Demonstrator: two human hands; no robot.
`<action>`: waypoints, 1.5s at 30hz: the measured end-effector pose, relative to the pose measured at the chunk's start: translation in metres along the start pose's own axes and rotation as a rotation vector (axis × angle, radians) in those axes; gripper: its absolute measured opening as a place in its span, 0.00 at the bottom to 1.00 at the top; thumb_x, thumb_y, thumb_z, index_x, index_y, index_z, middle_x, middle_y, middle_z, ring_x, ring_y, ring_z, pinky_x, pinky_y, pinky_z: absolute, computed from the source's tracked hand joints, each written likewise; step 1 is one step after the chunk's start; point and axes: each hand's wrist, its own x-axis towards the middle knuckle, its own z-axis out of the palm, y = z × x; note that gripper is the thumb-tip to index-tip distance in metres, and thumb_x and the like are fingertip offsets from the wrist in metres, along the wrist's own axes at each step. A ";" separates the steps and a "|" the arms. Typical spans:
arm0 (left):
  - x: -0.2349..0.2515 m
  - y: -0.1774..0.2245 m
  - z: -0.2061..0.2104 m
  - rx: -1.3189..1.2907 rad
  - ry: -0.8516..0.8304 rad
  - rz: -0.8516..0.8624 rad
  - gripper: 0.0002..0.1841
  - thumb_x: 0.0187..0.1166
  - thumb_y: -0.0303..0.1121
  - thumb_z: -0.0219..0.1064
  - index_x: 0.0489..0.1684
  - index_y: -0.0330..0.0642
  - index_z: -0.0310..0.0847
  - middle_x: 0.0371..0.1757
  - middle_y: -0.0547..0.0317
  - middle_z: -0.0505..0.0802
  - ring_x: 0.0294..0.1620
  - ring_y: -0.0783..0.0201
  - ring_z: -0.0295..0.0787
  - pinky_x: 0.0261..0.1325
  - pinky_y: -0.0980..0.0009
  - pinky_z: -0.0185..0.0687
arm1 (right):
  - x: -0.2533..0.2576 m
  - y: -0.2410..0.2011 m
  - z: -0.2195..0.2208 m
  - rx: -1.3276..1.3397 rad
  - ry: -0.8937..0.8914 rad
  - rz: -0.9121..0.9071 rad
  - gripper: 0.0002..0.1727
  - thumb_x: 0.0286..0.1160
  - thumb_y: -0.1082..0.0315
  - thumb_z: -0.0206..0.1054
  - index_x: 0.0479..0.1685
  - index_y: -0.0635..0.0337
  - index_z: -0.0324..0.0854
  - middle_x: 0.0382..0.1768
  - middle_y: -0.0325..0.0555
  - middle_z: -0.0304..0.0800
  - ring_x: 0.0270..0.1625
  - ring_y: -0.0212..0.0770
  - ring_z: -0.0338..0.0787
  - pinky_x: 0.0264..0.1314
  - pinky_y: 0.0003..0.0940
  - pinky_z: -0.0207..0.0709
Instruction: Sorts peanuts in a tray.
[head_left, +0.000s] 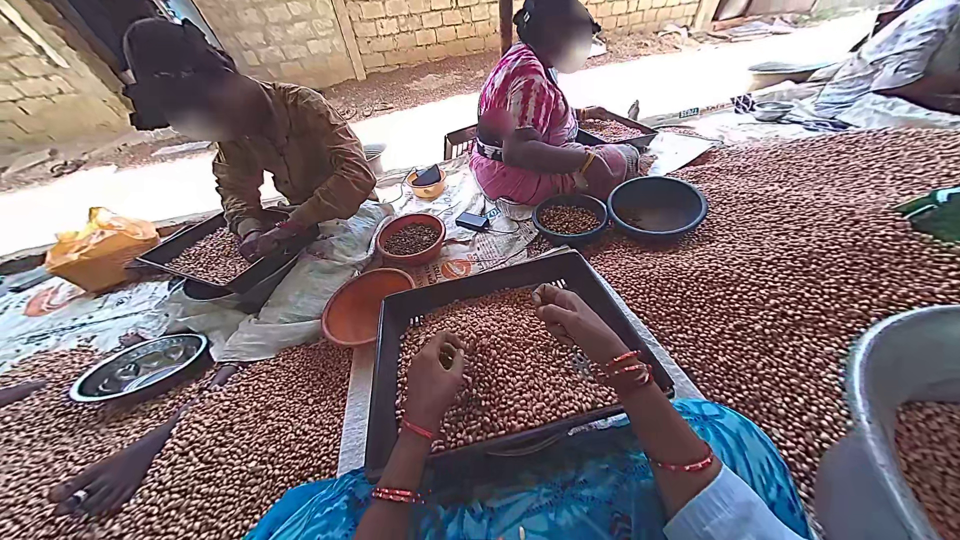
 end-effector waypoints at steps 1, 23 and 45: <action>0.002 -0.003 -0.004 -0.071 0.001 -0.031 0.12 0.79 0.27 0.62 0.56 0.34 0.84 0.41 0.50 0.92 0.33 0.61 0.91 0.42 0.60 0.89 | -0.001 -0.002 0.001 -0.212 -0.028 -0.005 0.05 0.82 0.68 0.60 0.47 0.58 0.79 0.23 0.30 0.72 0.19 0.23 0.66 0.23 0.21 0.60; 0.000 0.006 -0.027 0.266 -0.501 0.034 0.10 0.78 0.29 0.70 0.52 0.40 0.92 0.36 0.49 0.92 0.38 0.54 0.87 0.51 0.52 0.81 | -0.006 0.000 0.046 -1.026 -0.325 0.111 0.15 0.83 0.63 0.65 0.58 0.61 0.88 0.53 0.60 0.92 0.60 0.62 0.90 0.63 0.63 0.77; -0.001 0.004 -0.007 0.334 -0.387 0.092 0.15 0.79 0.28 0.69 0.63 0.41 0.89 0.49 0.41 0.95 0.48 0.43 0.92 0.60 0.44 0.83 | -0.028 -0.024 0.044 -0.768 -0.724 -0.225 0.10 0.79 0.66 0.72 0.46 0.63 0.91 0.34 0.54 0.92 0.37 0.51 0.90 0.44 0.53 0.79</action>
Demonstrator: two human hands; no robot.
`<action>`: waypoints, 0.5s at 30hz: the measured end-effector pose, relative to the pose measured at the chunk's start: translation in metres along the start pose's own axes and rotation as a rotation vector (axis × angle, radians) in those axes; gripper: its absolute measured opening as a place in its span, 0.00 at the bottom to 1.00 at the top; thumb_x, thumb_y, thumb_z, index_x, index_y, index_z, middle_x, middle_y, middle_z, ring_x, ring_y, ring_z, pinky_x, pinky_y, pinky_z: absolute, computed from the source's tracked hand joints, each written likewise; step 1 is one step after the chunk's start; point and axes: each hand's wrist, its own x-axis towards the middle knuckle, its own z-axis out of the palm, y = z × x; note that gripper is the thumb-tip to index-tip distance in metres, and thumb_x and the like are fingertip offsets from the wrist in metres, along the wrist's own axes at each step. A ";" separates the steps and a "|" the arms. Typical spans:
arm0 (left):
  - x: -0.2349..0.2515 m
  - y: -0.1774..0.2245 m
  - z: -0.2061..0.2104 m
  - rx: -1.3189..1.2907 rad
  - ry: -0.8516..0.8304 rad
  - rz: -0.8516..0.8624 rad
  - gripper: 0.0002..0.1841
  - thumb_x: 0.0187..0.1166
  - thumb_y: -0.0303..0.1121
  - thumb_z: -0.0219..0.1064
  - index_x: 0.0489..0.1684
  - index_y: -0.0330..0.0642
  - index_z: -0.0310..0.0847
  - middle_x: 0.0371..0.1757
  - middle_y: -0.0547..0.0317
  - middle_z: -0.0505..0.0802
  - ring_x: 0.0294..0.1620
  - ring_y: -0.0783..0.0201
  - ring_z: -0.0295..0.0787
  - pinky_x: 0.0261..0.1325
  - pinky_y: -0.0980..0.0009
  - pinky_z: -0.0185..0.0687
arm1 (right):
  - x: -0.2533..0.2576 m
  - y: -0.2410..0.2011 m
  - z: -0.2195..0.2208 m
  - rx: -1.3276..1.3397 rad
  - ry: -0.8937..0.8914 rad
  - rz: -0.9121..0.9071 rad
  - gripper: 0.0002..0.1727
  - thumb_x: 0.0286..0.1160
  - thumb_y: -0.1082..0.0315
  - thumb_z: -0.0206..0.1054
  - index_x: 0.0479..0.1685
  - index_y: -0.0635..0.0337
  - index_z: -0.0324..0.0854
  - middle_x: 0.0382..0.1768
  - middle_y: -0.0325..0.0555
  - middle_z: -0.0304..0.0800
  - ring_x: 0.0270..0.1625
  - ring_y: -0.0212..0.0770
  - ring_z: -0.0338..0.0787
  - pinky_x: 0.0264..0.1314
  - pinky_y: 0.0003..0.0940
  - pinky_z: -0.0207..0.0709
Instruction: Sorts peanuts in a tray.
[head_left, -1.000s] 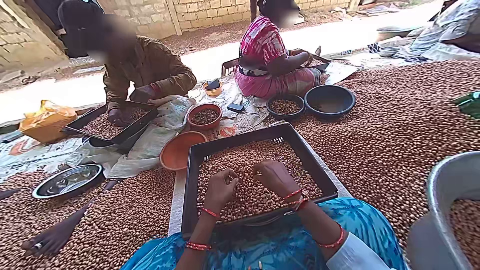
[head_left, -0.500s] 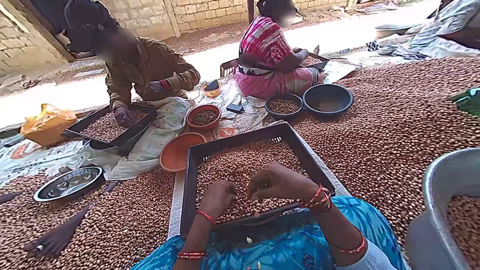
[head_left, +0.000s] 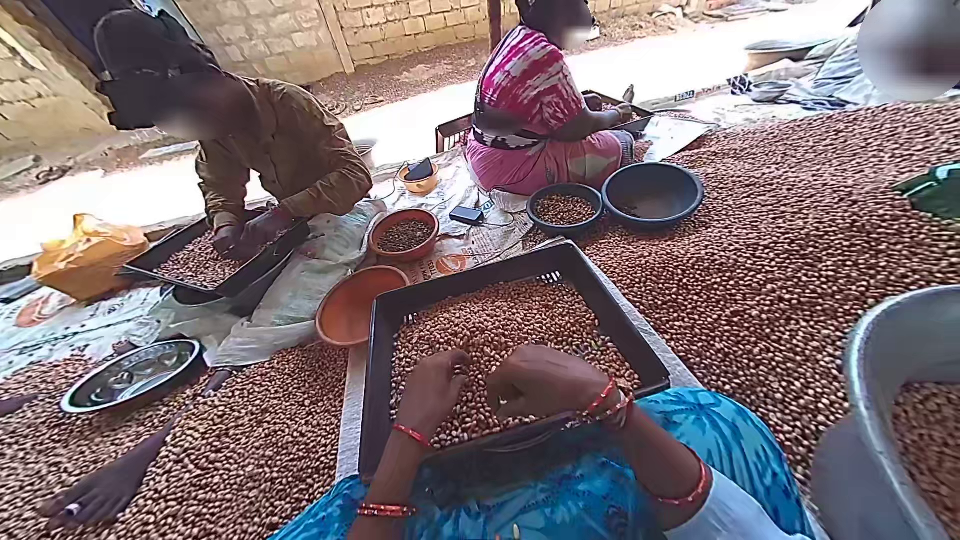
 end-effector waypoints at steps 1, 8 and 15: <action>0.000 0.002 0.003 0.002 -0.011 -0.007 0.16 0.79 0.28 0.68 0.63 0.40 0.88 0.52 0.41 0.94 0.53 0.41 0.92 0.64 0.42 0.82 | -0.007 -0.001 -0.005 0.137 0.039 -0.135 0.09 0.77 0.67 0.73 0.46 0.64 0.92 0.33 0.48 0.93 0.34 0.39 0.89 0.42 0.40 0.81; -0.004 -0.018 -0.015 -0.185 0.128 0.013 0.10 0.76 0.35 0.75 0.44 0.36 0.91 0.24 0.57 0.87 0.24 0.65 0.77 0.37 0.63 0.76 | -0.019 0.011 -0.020 -0.189 0.037 0.261 0.09 0.78 0.65 0.71 0.45 0.61 0.91 0.37 0.56 0.92 0.44 0.58 0.90 0.51 0.62 0.76; -0.033 -0.030 -0.055 -0.879 -0.770 0.700 0.20 0.93 0.41 0.55 0.68 0.37 0.84 0.64 0.55 0.93 0.65 0.64 0.91 0.73 0.65 0.84 | 0.001 0.029 -0.002 -0.241 -0.113 0.354 0.09 0.72 0.67 0.74 0.45 0.61 0.92 0.42 0.58 0.92 0.49 0.62 0.90 0.52 0.66 0.77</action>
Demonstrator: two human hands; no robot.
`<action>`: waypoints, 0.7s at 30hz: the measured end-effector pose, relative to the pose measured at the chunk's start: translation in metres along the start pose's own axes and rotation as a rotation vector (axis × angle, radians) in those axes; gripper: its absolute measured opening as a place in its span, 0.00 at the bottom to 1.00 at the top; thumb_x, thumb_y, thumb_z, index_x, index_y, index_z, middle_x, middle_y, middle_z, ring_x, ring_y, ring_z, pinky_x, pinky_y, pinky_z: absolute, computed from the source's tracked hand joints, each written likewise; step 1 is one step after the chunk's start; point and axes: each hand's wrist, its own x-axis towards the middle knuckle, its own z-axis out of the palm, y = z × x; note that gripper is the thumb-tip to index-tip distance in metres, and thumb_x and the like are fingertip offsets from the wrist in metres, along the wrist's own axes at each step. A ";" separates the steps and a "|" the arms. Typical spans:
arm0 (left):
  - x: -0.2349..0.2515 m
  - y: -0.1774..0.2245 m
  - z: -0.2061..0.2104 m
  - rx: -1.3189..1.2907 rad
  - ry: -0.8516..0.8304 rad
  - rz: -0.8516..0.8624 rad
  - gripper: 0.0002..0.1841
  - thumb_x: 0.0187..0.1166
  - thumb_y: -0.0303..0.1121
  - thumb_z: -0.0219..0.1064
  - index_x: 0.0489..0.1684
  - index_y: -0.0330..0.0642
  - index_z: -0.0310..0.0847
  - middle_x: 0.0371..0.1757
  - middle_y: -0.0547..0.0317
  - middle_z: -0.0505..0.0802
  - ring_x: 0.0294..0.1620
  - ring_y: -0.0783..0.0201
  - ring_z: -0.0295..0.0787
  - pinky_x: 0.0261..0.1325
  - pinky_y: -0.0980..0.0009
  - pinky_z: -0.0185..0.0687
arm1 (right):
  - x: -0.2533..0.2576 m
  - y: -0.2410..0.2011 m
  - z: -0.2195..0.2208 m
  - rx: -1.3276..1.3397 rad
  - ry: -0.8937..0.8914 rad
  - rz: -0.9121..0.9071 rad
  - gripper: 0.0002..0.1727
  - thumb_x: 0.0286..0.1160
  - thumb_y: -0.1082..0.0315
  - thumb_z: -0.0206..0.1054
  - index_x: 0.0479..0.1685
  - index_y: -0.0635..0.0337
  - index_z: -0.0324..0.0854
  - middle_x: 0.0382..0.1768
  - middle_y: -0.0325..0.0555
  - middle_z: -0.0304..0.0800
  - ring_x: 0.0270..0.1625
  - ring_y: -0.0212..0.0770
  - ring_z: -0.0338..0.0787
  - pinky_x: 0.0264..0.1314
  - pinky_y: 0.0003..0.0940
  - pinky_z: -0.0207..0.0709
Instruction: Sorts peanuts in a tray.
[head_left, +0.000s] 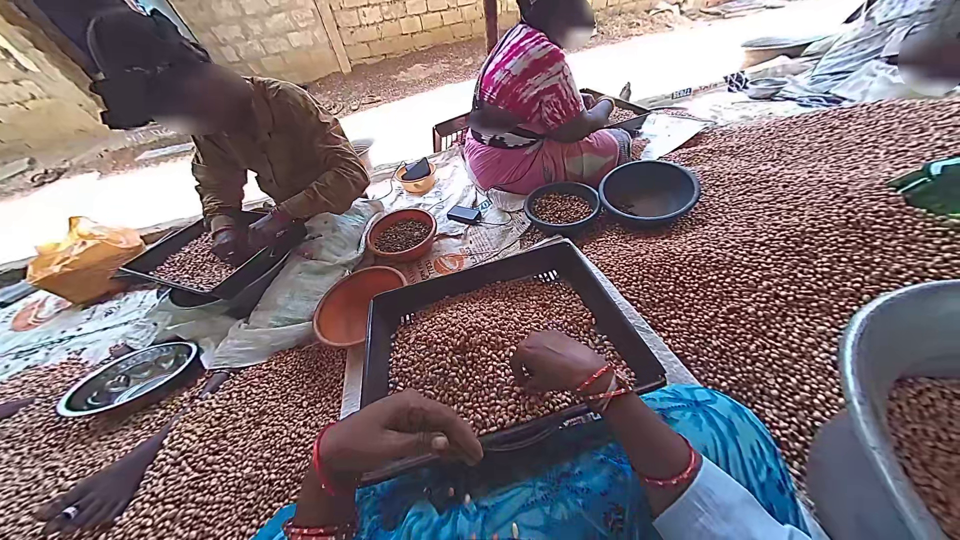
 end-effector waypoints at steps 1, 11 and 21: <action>-0.001 0.001 -0.001 0.024 0.057 -0.008 0.20 0.92 0.40 0.56 0.69 0.37 0.83 0.65 0.55 0.93 0.66 0.63 0.91 0.73 0.64 0.85 | 0.000 0.000 -0.001 -0.008 -0.009 0.005 0.09 0.73 0.66 0.74 0.46 0.61 0.91 0.42 0.59 0.92 0.49 0.62 0.90 0.52 0.66 0.76; -0.003 -0.007 -0.012 0.462 0.758 -0.848 0.13 0.87 0.34 0.66 0.64 0.39 0.84 0.42 0.48 0.95 0.36 0.57 0.96 0.46 0.57 0.93 | -0.026 -0.001 -0.016 0.452 0.083 -0.472 0.15 0.76 0.68 0.75 0.58 0.65 0.88 0.39 0.50 0.94 0.38 0.40 0.91 0.48 0.41 0.84; 0.059 -0.041 0.010 0.608 0.553 -1.174 0.45 0.75 0.52 0.76 0.82 0.26 0.61 0.66 0.28 0.86 0.69 0.36 0.85 0.74 0.42 0.76 | -0.001 0.008 0.004 0.083 -0.134 0.342 0.33 0.75 0.61 0.75 0.78 0.63 0.71 0.65 0.69 0.84 0.68 0.71 0.85 0.62 0.74 0.76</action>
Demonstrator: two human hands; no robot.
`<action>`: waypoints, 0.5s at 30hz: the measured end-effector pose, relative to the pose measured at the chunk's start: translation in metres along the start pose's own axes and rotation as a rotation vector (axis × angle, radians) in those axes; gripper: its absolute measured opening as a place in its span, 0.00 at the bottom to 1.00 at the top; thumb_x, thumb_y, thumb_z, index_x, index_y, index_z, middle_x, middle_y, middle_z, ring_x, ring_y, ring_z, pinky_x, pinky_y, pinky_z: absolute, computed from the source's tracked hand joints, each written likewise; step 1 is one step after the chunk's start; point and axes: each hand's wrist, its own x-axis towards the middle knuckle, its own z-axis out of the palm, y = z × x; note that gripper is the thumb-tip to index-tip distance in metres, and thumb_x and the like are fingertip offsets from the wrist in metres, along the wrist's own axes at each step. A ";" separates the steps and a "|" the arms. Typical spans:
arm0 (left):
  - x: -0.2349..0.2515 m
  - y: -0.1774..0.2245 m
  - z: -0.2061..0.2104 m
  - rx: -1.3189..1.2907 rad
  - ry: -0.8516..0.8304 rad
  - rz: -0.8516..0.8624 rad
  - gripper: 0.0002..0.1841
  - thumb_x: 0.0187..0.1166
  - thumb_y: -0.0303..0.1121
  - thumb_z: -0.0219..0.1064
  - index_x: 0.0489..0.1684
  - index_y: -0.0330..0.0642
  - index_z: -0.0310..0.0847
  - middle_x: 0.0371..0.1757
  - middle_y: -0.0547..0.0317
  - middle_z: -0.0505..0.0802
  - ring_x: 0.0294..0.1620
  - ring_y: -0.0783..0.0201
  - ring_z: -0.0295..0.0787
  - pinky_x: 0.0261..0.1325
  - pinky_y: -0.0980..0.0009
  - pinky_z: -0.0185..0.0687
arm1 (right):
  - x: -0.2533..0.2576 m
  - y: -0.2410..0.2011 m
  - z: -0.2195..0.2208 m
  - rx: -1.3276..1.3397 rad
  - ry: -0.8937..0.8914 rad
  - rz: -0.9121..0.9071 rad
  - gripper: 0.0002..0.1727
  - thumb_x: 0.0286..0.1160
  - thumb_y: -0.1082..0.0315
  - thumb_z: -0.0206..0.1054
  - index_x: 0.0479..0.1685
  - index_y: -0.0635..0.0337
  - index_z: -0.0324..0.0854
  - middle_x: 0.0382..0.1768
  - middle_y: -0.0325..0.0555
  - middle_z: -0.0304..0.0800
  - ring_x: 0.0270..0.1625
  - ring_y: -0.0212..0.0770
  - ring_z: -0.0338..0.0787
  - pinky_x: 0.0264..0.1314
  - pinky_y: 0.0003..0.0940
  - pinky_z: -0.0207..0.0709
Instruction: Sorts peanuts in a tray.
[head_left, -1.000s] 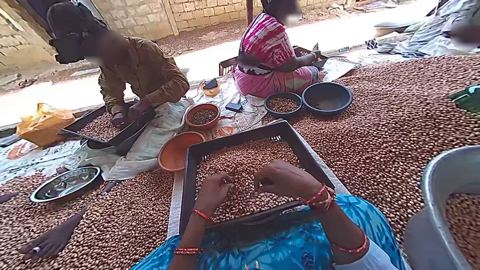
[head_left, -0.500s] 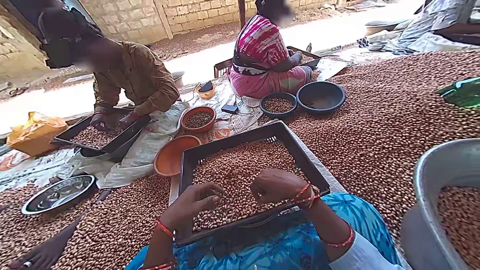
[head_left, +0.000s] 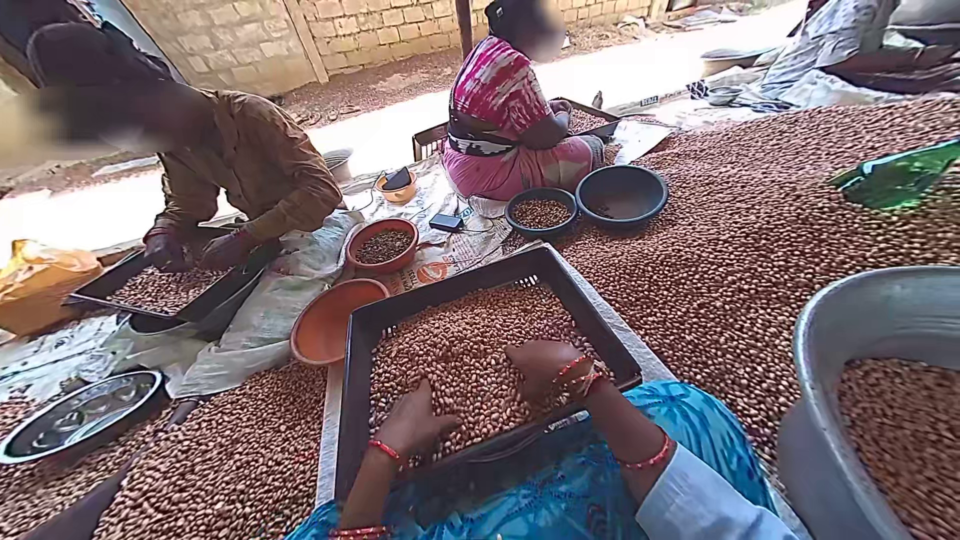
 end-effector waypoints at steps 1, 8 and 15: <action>0.001 0.004 0.005 -0.083 0.030 0.035 0.45 0.76 0.49 0.76 0.84 0.25 0.58 0.68 0.27 0.85 0.72 0.36 0.83 0.76 0.42 0.74 | 0.002 -0.008 0.002 0.023 0.020 -0.042 0.36 0.74 0.64 0.75 0.82 0.62 0.67 0.64 0.69 0.84 0.68 0.71 0.85 0.61 0.74 0.77; -0.012 0.011 0.017 -1.113 0.222 0.431 0.39 0.75 0.18 0.55 0.90 0.30 0.44 0.73 0.42 0.79 0.59 0.69 0.86 0.59 0.71 0.85 | -0.001 0.007 -0.012 0.590 0.255 -0.559 0.29 0.80 0.67 0.71 0.81 0.59 0.72 0.69 0.58 0.85 0.52 0.46 0.92 0.53 0.46 0.87; -0.015 -0.019 -0.020 -0.695 0.547 0.547 0.24 0.77 0.22 0.55 0.75 0.38 0.74 0.72 0.50 0.85 0.56 0.65 0.90 0.50 0.68 0.88 | 0.004 0.061 -0.022 0.269 0.447 0.275 0.28 0.86 0.69 0.59 0.85 0.64 0.67 0.80 0.68 0.73 0.81 0.66 0.76 0.79 0.63 0.69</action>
